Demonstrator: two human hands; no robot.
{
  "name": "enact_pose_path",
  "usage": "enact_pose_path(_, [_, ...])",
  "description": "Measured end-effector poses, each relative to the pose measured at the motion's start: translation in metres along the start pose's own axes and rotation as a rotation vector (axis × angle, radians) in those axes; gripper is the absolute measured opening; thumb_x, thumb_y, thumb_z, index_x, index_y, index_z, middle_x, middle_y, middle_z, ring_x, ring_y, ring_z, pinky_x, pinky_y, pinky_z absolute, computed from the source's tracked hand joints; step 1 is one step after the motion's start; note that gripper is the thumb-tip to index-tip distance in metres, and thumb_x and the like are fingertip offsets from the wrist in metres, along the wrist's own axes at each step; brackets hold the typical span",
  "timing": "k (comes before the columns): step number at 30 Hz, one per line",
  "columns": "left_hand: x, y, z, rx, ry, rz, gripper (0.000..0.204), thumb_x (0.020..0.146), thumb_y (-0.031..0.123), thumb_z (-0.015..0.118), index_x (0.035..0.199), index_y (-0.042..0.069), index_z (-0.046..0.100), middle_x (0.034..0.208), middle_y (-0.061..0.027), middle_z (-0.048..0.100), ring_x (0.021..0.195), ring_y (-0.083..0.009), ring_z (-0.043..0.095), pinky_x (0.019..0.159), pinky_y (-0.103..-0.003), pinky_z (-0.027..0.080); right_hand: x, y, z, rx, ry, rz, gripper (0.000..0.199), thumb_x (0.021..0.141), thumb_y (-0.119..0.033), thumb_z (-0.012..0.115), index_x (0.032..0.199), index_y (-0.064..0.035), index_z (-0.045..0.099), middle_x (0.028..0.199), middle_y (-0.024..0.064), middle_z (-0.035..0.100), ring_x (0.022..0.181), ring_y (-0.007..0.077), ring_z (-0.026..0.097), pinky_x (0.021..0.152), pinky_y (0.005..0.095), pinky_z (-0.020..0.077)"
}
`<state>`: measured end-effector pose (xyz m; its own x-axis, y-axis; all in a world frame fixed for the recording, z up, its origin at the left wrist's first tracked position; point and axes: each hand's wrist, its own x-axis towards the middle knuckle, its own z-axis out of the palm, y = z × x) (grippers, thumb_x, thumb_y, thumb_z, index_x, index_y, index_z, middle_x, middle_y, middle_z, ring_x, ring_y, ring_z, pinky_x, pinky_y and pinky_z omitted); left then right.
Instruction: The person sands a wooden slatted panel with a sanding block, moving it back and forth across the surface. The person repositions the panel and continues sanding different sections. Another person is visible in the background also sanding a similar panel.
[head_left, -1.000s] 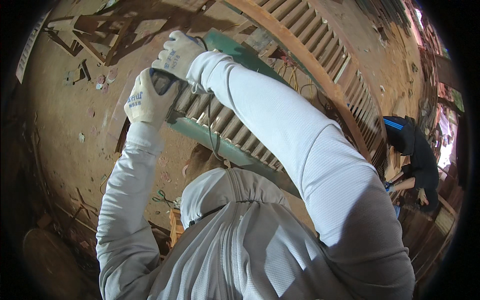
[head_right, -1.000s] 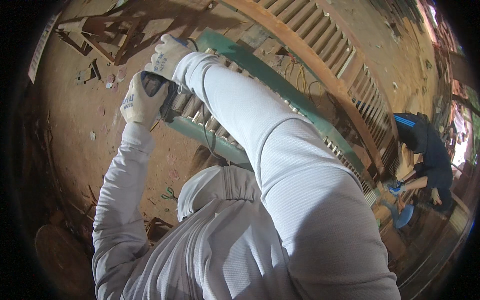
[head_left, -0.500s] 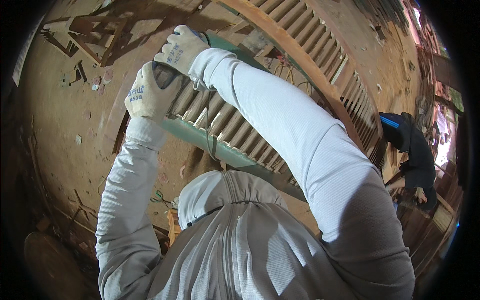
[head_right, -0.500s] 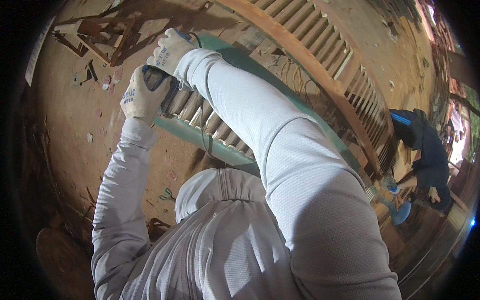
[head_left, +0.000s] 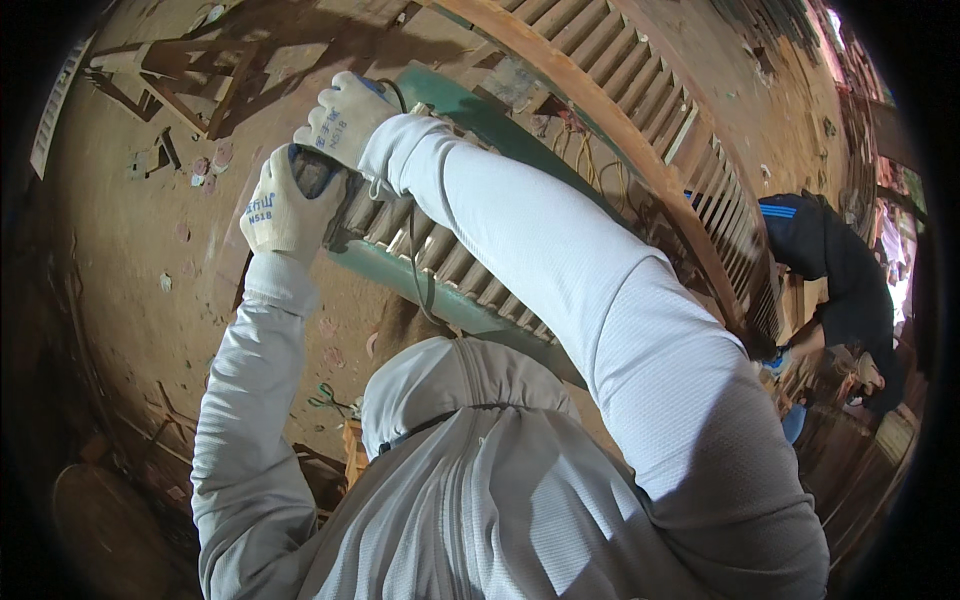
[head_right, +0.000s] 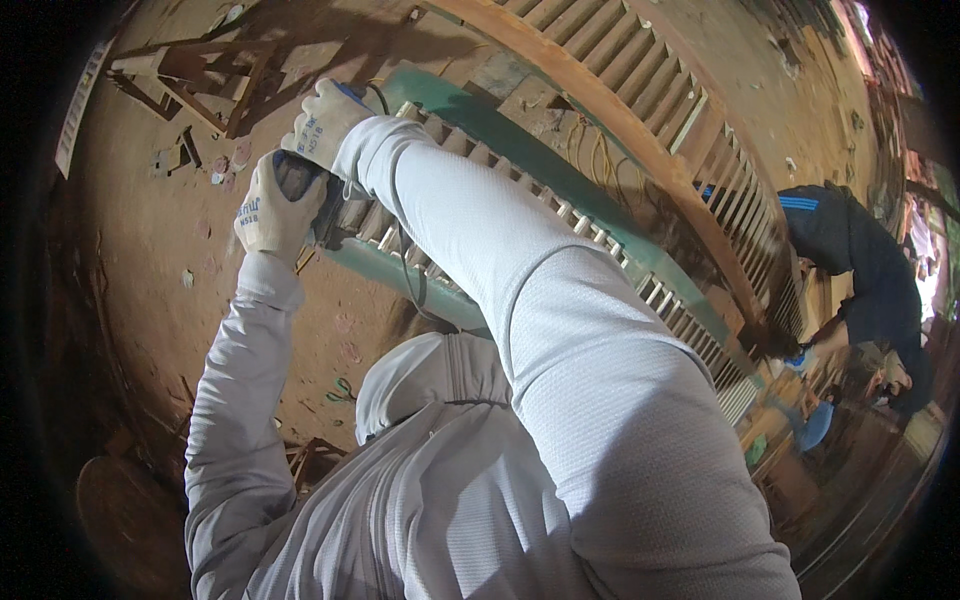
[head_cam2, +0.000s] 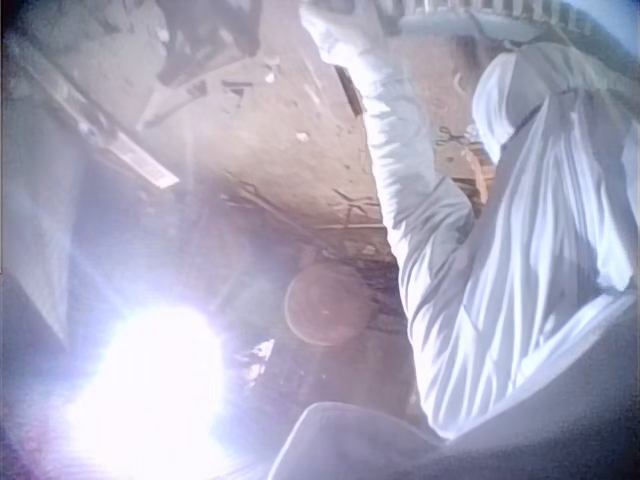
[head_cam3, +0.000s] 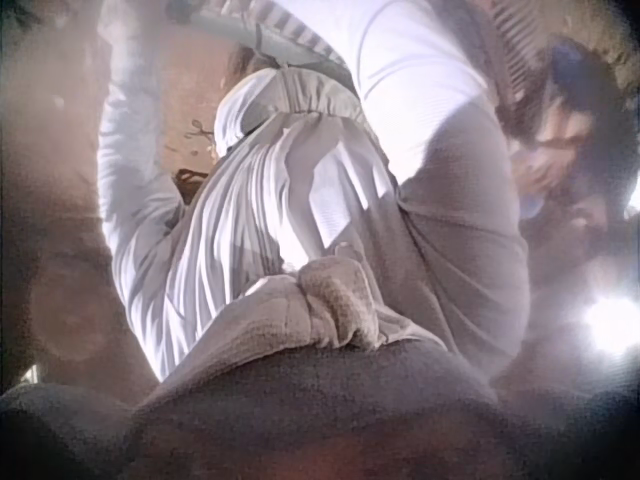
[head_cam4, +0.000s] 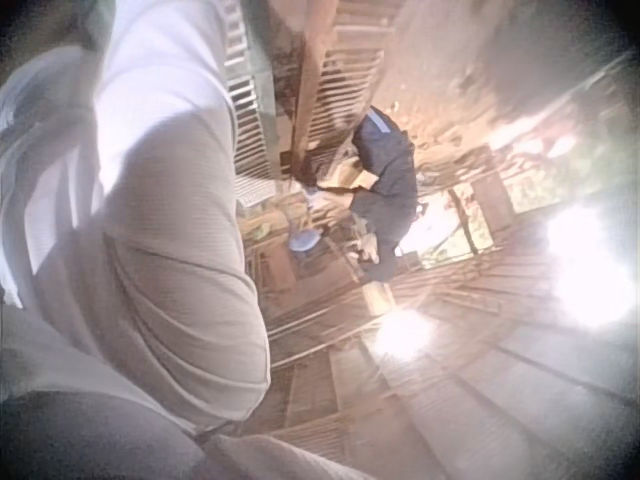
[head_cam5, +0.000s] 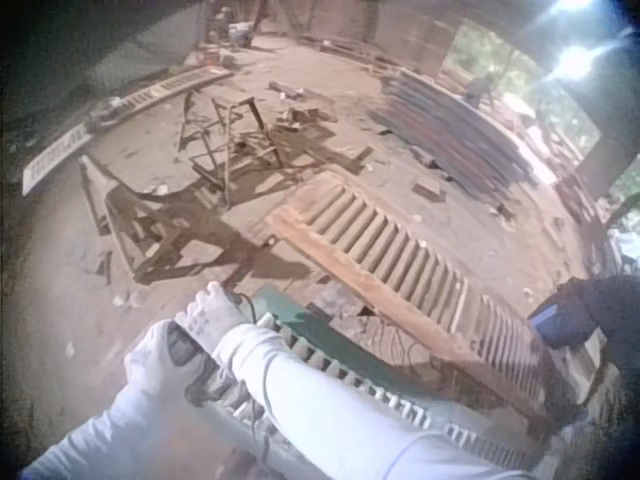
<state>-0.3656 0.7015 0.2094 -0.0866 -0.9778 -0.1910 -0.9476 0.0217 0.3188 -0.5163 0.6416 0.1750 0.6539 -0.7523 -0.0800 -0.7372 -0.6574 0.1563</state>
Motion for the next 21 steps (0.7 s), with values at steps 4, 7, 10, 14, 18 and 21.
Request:
enact_pose_path(4, [0.016, 0.008, 0.007, -0.003, 0.031, 0.033, 0.067, 0.084, 0.05, 0.078, 0.134, 0.012, 0.056, 0.127, -0.0108, 0.068, 0.114, -0.0314, 0.069, 0.092, -0.044, 0.054, 0.001, 0.019, 0.005, -0.002, 0.017, 0.025, 0.021, 0.101, -0.029, 0.059, 0.12, -0.0331, 0.065, 0.108, -0.0075, 0.072, 0.113, 0.0151, 0.066, 0.101, 0.0418, 0.0412])
enact_pose_path(7, [0.033, 0.026, 0.009, 0.002, 0.028, 0.067, 0.066, 0.084, 0.05, 0.078, 0.134, 0.012, 0.055, 0.127, -0.0108, 0.068, 0.114, -0.0313, 0.069, 0.092, -0.044, 0.054, -0.003, 0.039, 0.012, -0.04, 0.034, 0.062, 0.02, 0.101, -0.031, 0.059, 0.12, -0.0332, 0.065, 0.11, -0.0077, 0.072, 0.114, 0.0151, 0.066, 0.102, 0.0418, 0.0412])
enact_pose_path(10, [0.05, 0.041, 0.012, 0.002, 0.027, 0.092, 0.065, 0.084, 0.052, 0.077, 0.133, 0.013, 0.056, 0.126, -0.0107, 0.068, 0.114, -0.0312, 0.069, 0.093, -0.045, 0.054, -0.004, 0.062, 0.015, -0.053, 0.017, 0.083, 0.022, 0.1, -0.032, 0.06, 0.122, -0.0335, 0.064, 0.112, -0.0074, 0.072, 0.115, 0.0152, 0.066, 0.102, 0.0417, 0.0412])
enact_pose_path(14, [0.077, 0.059, 0.02, 0.016, 0.03, 0.12, 0.067, 0.083, 0.058, 0.074, 0.133, 0.016, 0.057, 0.129, -0.0102, 0.068, 0.117, -0.0306, 0.068, 0.094, -0.046, 0.054, -0.005, 0.091, 0.024, -0.122, 0.023, 0.129, 0.023, 0.1, -0.034, 0.061, 0.123, -0.0327, 0.063, 0.114, -0.0066, 0.072, 0.116, 0.0157, 0.066, 0.101, 0.0419, 0.0427])
enact_pose_path(18, [0.102, 0.078, 0.024, 0.051, 0.029, 0.19, 0.071, 0.083, 0.061, 0.073, 0.135, 0.017, 0.056, 0.131, -0.0094, 0.067, 0.119, -0.03, 0.068, 0.094, -0.047, 0.054, -0.012, 0.116, 0.022, -0.133, -0.075, 0.2, 0.029, 0.104, -0.033, 0.057, 0.133, -0.0341, 0.061, 0.125, -0.0053, 0.071, 0.122, 0.0166, 0.064, 0.102, 0.0444, 0.0413])
enact_pose_path(21, [0.119, 0.092, 0.026, 0.107, 0.033, 0.28, 0.073, 0.083, 0.063, 0.072, 0.138, 0.018, 0.054, 0.131, -0.0094, 0.067, 0.119, -0.0302, 0.068, 0.093, -0.048, 0.055, -0.012, 0.142, 0.061, -0.103, 0.075, 0.255, 0.02, 0.101, -0.026, 0.048, 0.109, -0.0283, 0.067, 0.1, -0.0055, 0.073, 0.102, 0.0161, 0.067, 0.09, 0.0435, 0.0429])
